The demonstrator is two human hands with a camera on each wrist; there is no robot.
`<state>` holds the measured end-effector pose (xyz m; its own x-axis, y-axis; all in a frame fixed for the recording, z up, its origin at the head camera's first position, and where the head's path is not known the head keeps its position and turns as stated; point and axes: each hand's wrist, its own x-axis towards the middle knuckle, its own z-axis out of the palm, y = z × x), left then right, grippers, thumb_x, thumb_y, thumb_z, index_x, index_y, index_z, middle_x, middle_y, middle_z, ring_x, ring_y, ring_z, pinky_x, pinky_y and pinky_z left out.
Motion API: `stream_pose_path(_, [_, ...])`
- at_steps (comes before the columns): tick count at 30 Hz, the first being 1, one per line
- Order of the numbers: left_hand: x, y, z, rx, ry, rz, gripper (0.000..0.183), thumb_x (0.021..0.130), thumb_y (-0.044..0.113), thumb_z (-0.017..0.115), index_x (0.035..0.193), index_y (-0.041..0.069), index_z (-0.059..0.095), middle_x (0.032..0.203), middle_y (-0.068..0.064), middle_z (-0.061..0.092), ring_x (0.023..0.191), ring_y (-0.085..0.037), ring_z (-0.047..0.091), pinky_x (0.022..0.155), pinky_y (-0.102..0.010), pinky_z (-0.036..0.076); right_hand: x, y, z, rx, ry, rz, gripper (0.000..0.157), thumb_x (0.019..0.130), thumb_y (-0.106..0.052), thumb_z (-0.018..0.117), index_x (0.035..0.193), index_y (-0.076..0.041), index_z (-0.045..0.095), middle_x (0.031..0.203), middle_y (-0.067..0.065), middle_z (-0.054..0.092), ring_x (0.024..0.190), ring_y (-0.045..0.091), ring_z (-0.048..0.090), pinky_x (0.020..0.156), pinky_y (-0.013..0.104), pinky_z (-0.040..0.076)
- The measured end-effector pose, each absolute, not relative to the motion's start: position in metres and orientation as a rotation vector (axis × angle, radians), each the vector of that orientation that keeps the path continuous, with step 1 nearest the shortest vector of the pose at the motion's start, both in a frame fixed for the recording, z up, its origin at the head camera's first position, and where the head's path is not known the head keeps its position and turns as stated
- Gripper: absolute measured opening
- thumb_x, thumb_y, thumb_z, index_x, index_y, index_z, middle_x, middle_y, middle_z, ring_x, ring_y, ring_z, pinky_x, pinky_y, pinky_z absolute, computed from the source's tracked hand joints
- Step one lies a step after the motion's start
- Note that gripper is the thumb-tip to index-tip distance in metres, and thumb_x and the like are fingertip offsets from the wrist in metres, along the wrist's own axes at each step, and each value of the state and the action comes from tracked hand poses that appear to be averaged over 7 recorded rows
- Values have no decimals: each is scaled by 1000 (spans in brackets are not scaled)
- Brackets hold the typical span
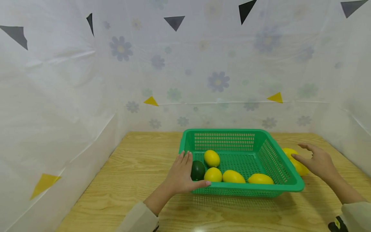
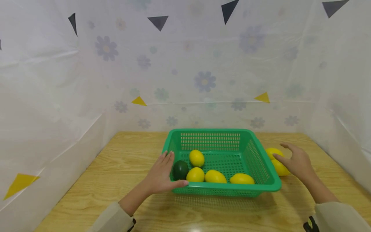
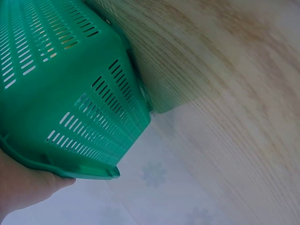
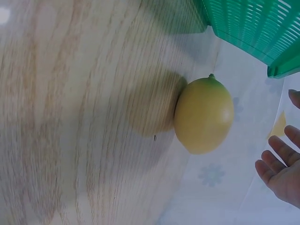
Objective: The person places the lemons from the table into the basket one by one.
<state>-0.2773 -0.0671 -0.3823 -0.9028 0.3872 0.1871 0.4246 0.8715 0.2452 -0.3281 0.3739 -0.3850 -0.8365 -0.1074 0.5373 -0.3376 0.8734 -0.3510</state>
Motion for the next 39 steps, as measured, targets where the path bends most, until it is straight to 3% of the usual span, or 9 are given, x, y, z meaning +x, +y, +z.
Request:
stream_pose_path(14, [-278, -66, -382, -625, -2917, -429, 105, 80, 70, 50, 147, -3, 14, 154, -19, 15, 144, -34, 7, 118, -48, 11, -334, 380, -398, 279, -2564, 608, 65, 88, -29, 63, 128, 17, 40, 120, 42, 44, 102, 58, 40, 75, 67, 37])
stream_pose_path(39, [-279, -66, -384, -621, -2913, -422, 106, 79, 71, 50, 147, -2, 15, 154, -18, 16, 144, -34, 8, 118, -48, 12, -346, 384, -416, 228, -2659, 586, 69, 88, -28, 62, 124, 25, 37, 118, 48, 40, 102, 62, 39, 78, 70, 38])
